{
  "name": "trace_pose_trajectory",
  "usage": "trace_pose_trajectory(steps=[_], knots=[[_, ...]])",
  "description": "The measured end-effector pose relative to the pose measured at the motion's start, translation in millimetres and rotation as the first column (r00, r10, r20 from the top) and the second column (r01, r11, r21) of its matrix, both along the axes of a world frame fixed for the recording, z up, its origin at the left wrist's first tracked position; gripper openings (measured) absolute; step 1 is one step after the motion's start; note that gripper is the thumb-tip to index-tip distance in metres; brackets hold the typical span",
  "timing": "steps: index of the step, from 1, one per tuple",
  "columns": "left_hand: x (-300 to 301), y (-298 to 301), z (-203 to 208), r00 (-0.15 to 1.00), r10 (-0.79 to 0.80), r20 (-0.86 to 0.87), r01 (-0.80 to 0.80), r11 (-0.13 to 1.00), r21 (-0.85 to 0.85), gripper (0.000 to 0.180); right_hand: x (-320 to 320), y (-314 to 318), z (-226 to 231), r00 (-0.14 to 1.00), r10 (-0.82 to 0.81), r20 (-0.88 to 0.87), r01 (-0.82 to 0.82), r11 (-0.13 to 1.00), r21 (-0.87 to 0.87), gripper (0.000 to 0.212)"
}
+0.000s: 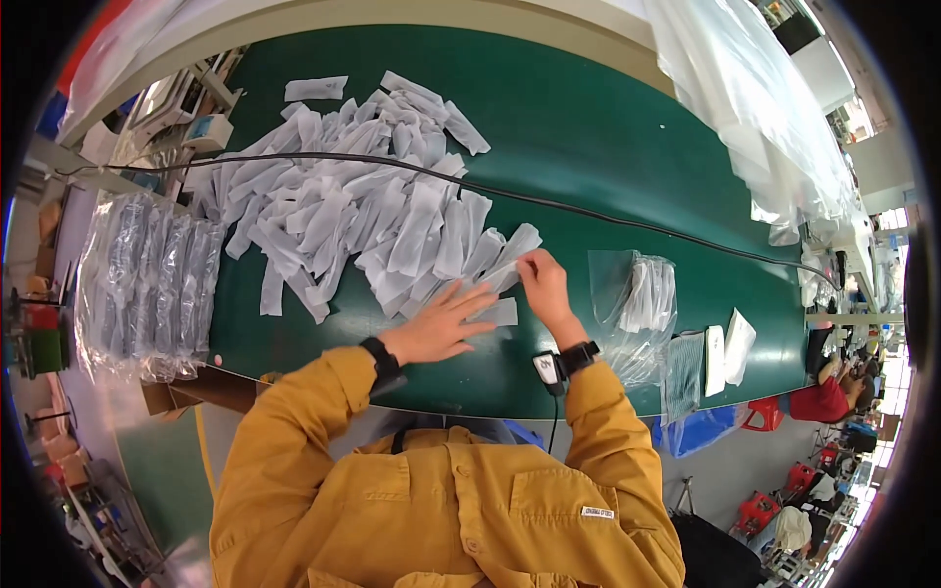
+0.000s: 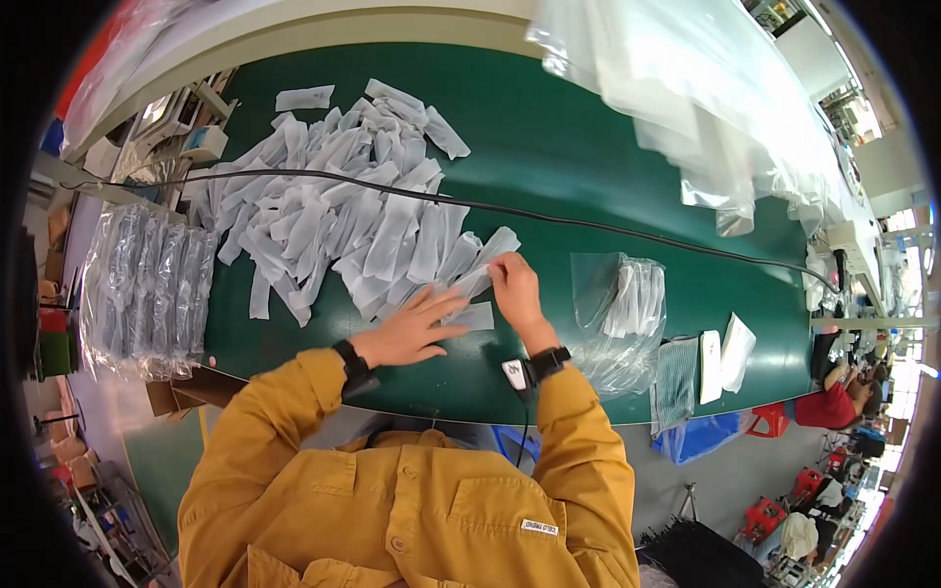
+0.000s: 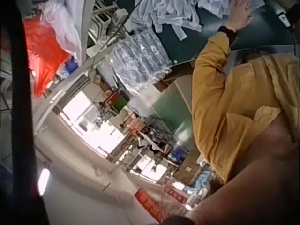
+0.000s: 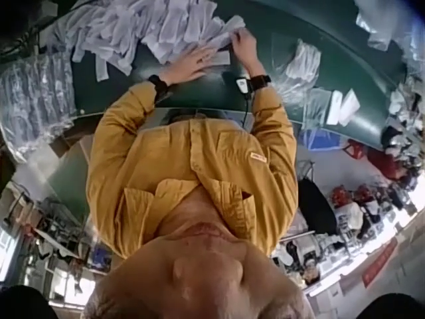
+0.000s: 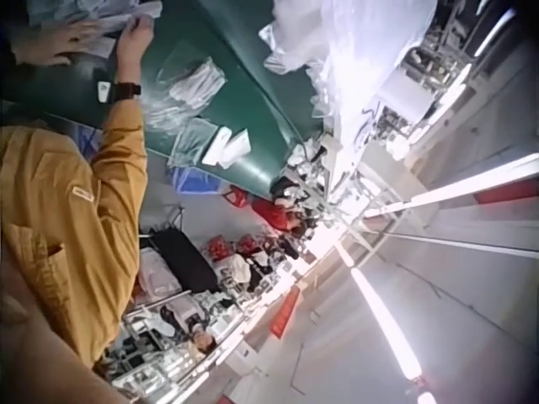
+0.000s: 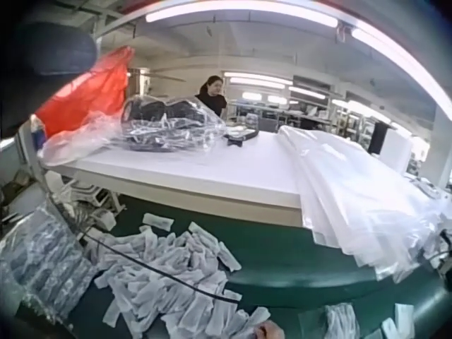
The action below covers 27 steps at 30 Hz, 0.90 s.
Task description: The person gathers small white pouches by hand, folds them, and places them into a larger clear plastic bag. After filling the bag, the person moves it to a separate table, seals it using a heat sealer, and places it into a cardboard box.
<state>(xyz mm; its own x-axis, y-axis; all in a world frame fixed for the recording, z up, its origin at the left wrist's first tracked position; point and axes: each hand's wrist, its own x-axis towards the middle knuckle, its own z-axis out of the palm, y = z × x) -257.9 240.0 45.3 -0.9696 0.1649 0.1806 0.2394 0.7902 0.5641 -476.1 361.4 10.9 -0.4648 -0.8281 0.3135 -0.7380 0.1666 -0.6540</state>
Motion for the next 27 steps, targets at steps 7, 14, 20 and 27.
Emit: trace_pose_trajectory(steps=[7,14,20,27], knots=[[17,21,41,0.84,0.507,-0.192,-0.418,0.832,0.365,0.069,77,38,124,0.812,0.115,0.572,-0.167,0.985,0.04,0.007],[35,39,39,0.822,0.219,0.526,-0.48,0.763,0.432,0.05,79,56,92,0.553,-0.038,0.832,0.097,0.995,-0.018,0.009],[61,65,-23,0.934,0.211,0.288,-0.303,0.896,0.324,0.027,52,53,-7,0.986,-0.025,0.165,-0.007,0.982,0.188,0.016],[77,97,-51,0.937,0.321,0.138,-0.345,0.909,0.234,0.022,50,72,-8,0.886,0.128,0.446,-0.236,0.952,0.197,0.014]])
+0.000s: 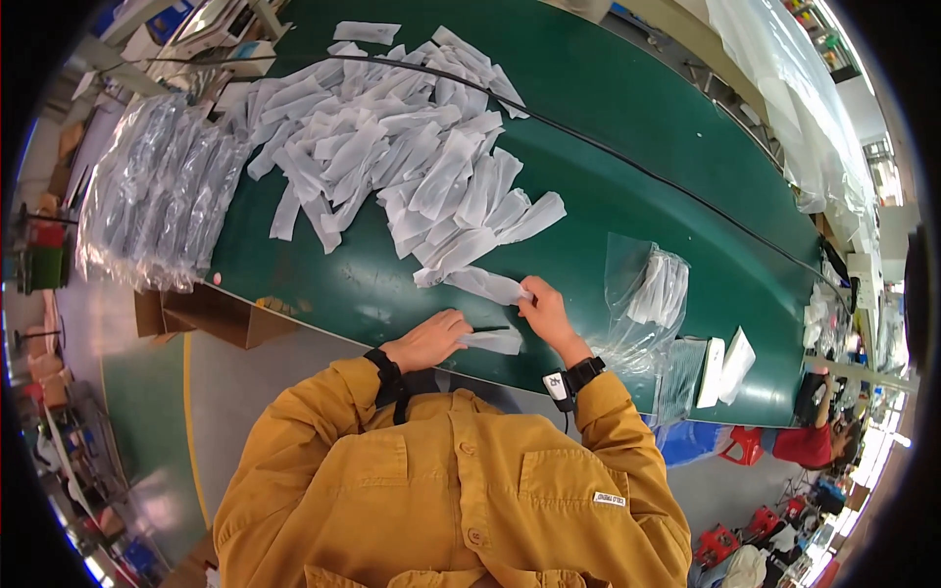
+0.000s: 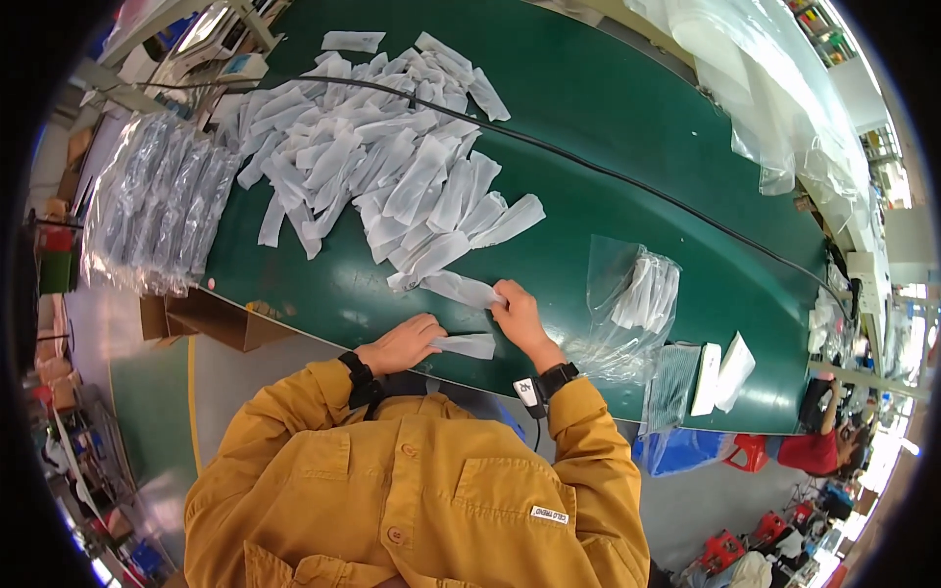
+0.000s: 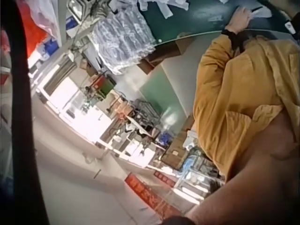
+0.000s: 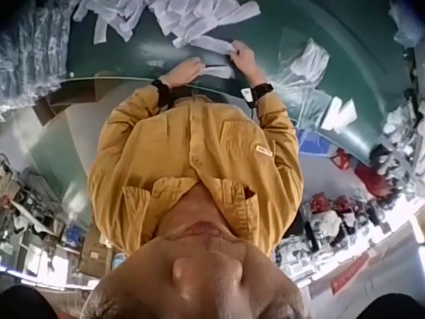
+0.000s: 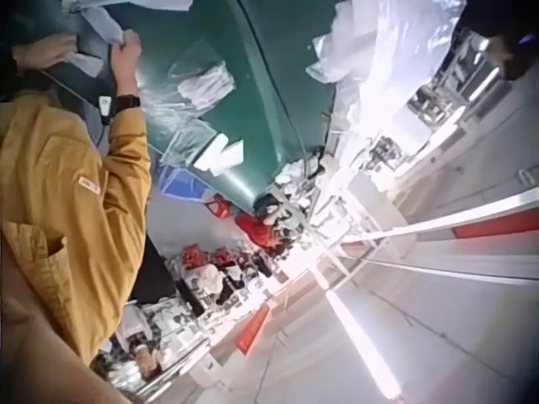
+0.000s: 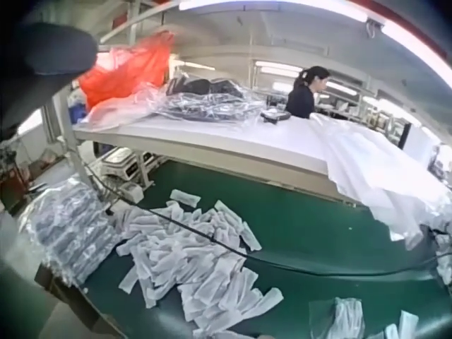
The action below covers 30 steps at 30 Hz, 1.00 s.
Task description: The person gathers small white pouches by hand, folds them, and places them into a larger clear plastic bag. After filling the bag, the person moves it to a separate table, seals it using a heat sealer, and places it into a cardboard box.
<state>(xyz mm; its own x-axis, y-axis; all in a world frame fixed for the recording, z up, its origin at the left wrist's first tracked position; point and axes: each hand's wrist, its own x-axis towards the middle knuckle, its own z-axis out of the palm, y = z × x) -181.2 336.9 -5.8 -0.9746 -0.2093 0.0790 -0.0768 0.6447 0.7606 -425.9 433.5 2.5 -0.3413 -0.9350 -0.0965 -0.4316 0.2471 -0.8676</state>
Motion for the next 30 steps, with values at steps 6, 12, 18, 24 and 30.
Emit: trace_pose_trajectory(steps=[6,12,18,24,30], knots=[[-5,28,6,0.976,0.133,-0.174,-0.164,0.97,-0.181,0.026,14,28,0,0.991,0.104,0.08,-0.105,0.994,0.014,0.009],[-20,30,32,0.925,0.299,-0.237,-0.367,0.865,-0.342,0.025,11,33,-7,0.963,0.269,0.013,-0.268,0.963,-0.033,0.006],[-12,27,0,0.981,0.151,-0.118,-0.177,0.949,-0.26,0.032,-2,22,6,0.869,0.486,-0.097,-0.478,0.873,0.091,0.009],[-9,35,-8,0.973,0.204,-0.104,-0.221,0.956,-0.193,0.04,7,-65,38,0.879,0.327,-0.348,-0.406,0.896,-0.182,0.017],[-6,33,17,0.943,0.305,-0.129,-0.328,0.916,-0.229,0.047,10,-91,-10,0.74,0.267,-0.618,-0.431,0.893,-0.132,0.022]])
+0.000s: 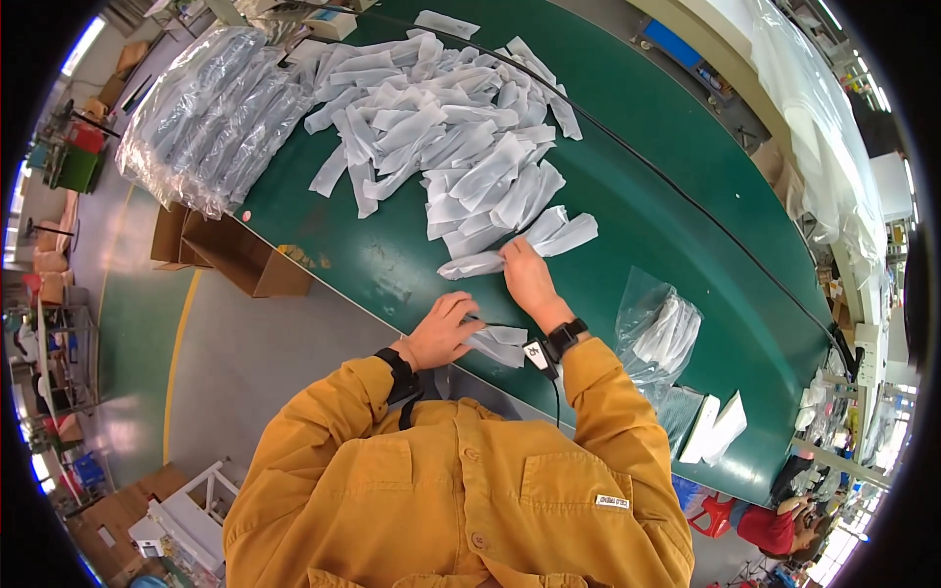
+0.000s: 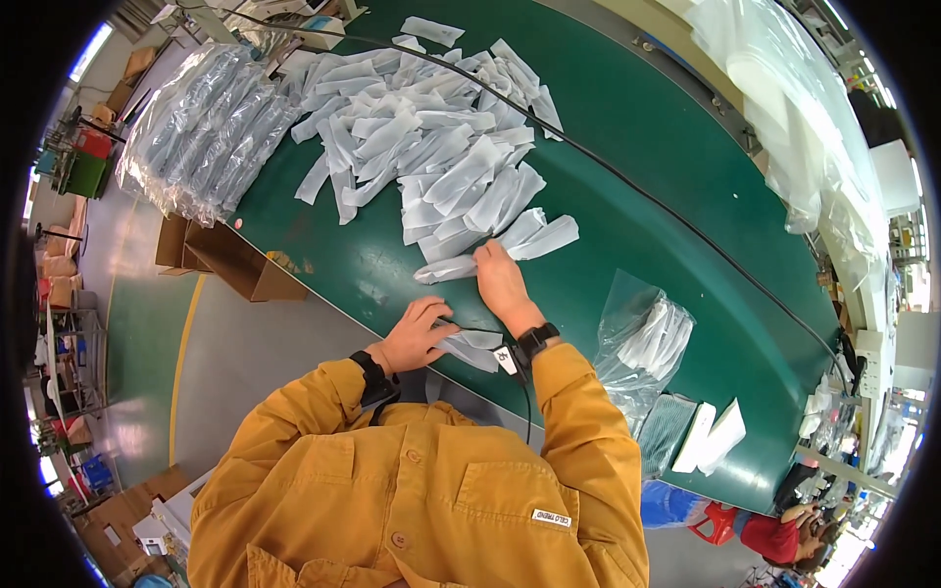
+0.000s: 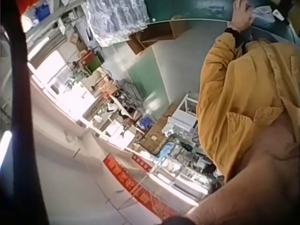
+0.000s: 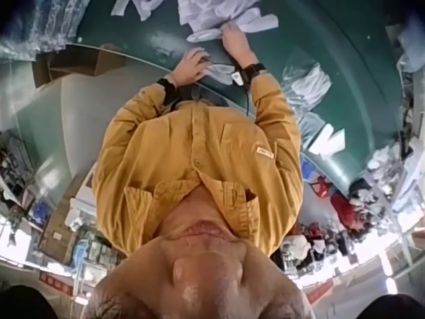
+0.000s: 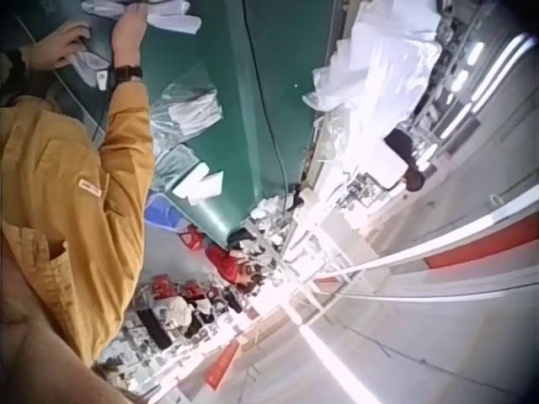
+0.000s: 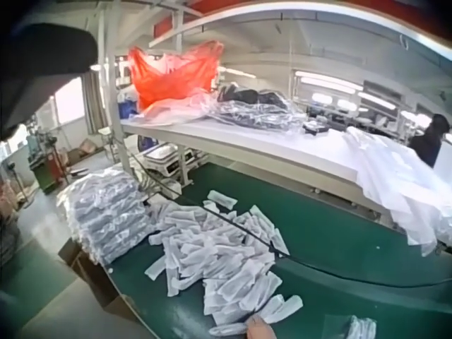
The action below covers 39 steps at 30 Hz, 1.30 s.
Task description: The person gathers small white pouches by hand, folds them, and places them into a larger clear plastic bag. After filling the bag, the person moves it to a separate table, seals it using a heat sealer, and places it into a cardboard box.
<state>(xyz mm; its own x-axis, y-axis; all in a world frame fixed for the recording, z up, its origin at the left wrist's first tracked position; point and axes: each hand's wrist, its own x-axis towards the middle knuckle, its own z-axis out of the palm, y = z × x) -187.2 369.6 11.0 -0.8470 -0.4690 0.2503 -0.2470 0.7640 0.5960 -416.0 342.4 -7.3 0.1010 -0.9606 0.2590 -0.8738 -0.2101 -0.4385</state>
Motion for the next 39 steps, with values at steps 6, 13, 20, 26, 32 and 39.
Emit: trace_pose_trajectory(steps=[6,13,20,26,32,39], knots=[[5,-15,27,0.997,0.071,0.035,-0.069,0.995,-0.071,0.046,9,61,19,0.958,0.104,0.268,-0.129,0.989,0.075,0.019],[11,-27,-21,0.986,-0.156,0.051,0.148,0.98,0.135,0.048,-20,63,38,0.961,0.19,0.2,-0.202,0.978,0.044,0.027],[-7,-26,-21,0.971,-0.238,-0.001,0.231,0.942,0.243,0.055,-121,5,18,0.945,-0.308,-0.113,0.313,0.949,0.029,0.028],[-13,-24,-10,0.963,-0.269,0.005,0.264,0.946,0.19,0.059,-99,67,-16,0.961,-0.269,0.068,0.262,0.959,0.105,0.011],[-15,-26,-1,0.972,-0.233,0.012,0.232,0.971,0.056,0.063,-58,91,28,0.709,-0.496,0.502,0.23,0.835,0.5,0.009],[-13,-19,-23,0.958,-0.279,0.064,0.27,0.955,0.121,0.062,-24,67,135,0.682,-0.324,0.656,0.143,0.938,0.315,0.014]])
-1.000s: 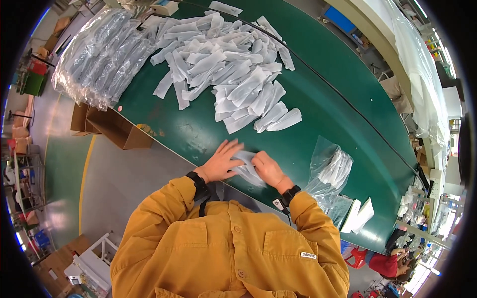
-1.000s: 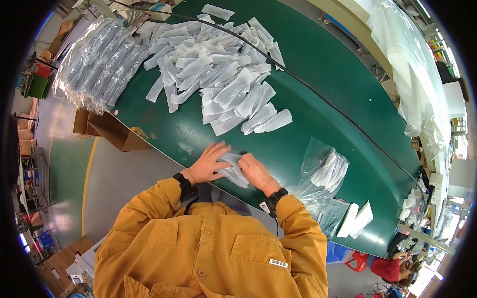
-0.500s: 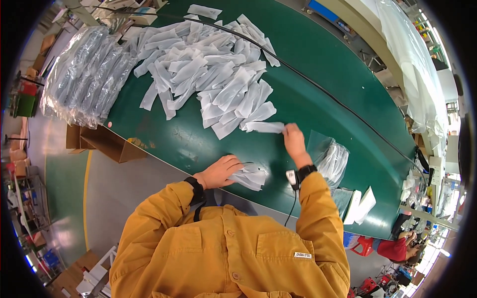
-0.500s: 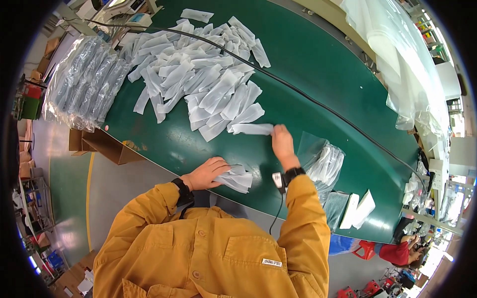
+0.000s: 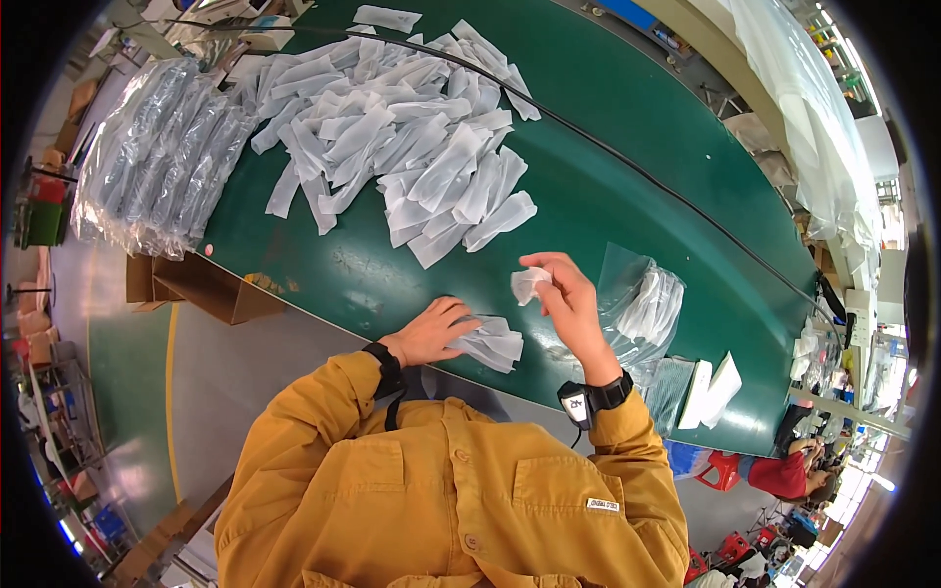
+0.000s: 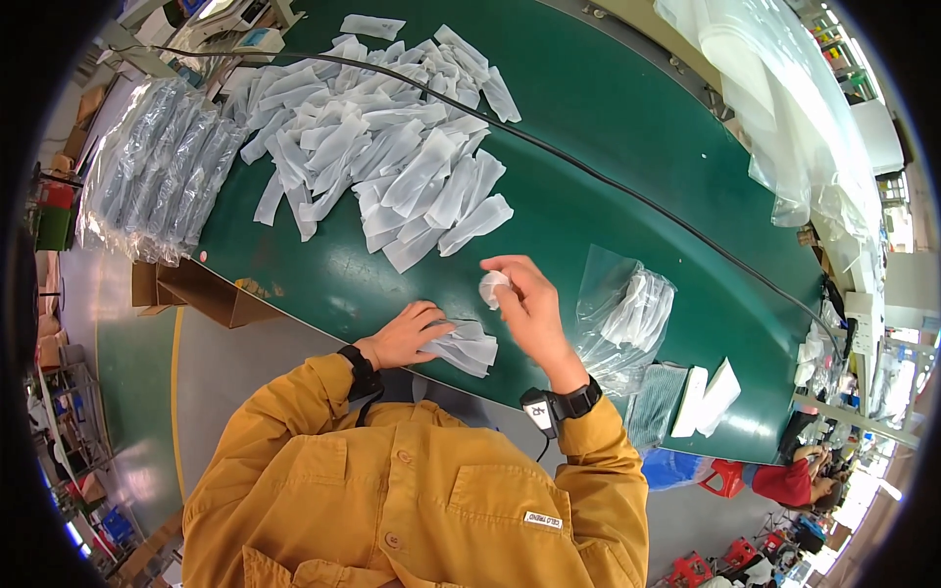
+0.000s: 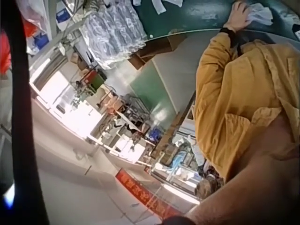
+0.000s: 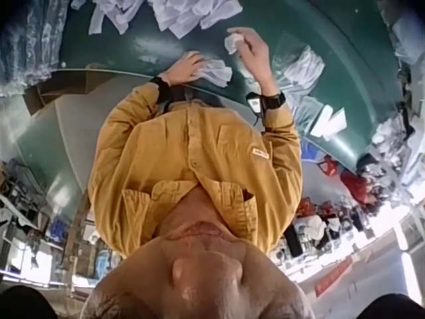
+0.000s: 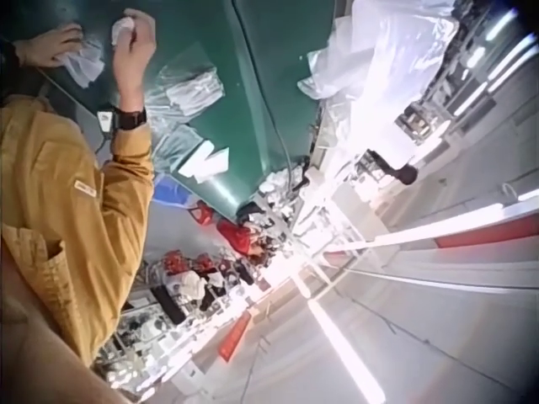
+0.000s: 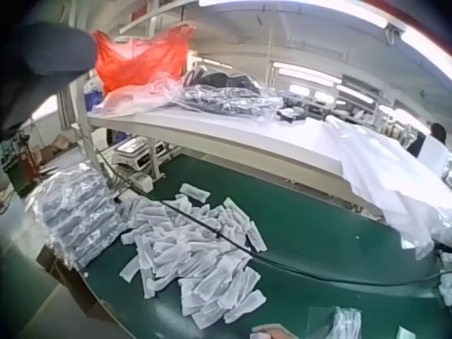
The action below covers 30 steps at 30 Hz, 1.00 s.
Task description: The person gathers small white pouches by hand, folds them, and places them into a larger clear plastic bag. After filling the bag, the person moves it to a separate table, seals it using a heat sealer, and places it into a cardboard box.
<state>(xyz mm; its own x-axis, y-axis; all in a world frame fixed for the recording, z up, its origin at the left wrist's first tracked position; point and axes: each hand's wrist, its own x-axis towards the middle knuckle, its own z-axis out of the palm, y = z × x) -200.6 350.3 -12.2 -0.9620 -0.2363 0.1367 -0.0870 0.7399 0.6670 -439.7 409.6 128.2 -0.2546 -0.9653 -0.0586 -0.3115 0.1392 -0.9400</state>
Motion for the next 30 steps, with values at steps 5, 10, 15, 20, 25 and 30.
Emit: trace_pose_trajectory(steps=[5,10,15,20,25,30], knots=[[-2,3,-8,0.999,0.037,-0.01,-0.037,0.999,0.013,0.063,4,-1,-28,0.885,-0.111,0.452,0.081,0.993,0.085,0.021],[-6,1,16,0.995,0.073,-0.061,-0.08,0.989,-0.127,0.062,-13,23,-121,0.681,-0.217,0.7,0.098,0.974,0.206,0.026],[-11,-9,37,0.99,0.086,-0.108,-0.105,0.977,-0.185,0.057,-5,34,-135,0.636,-0.196,0.746,0.019,0.971,0.238,0.021],[-10,-10,0,0.999,0.002,-0.048,-0.007,0.996,-0.087,0.058,-20,24,-128,0.82,0.009,0.572,-0.167,0.96,0.224,0.02],[-8,-7,3,0.998,-0.052,0.028,0.056,0.986,-0.158,0.067,-45,-64,-98,0.922,-0.064,-0.382,0.046,0.997,-0.056,0.018],[-13,-9,4,1.0,-0.011,-0.009,0.01,0.993,-0.118,0.076,-73,-106,-114,0.915,-0.072,-0.396,0.104,0.993,0.061,0.025]])
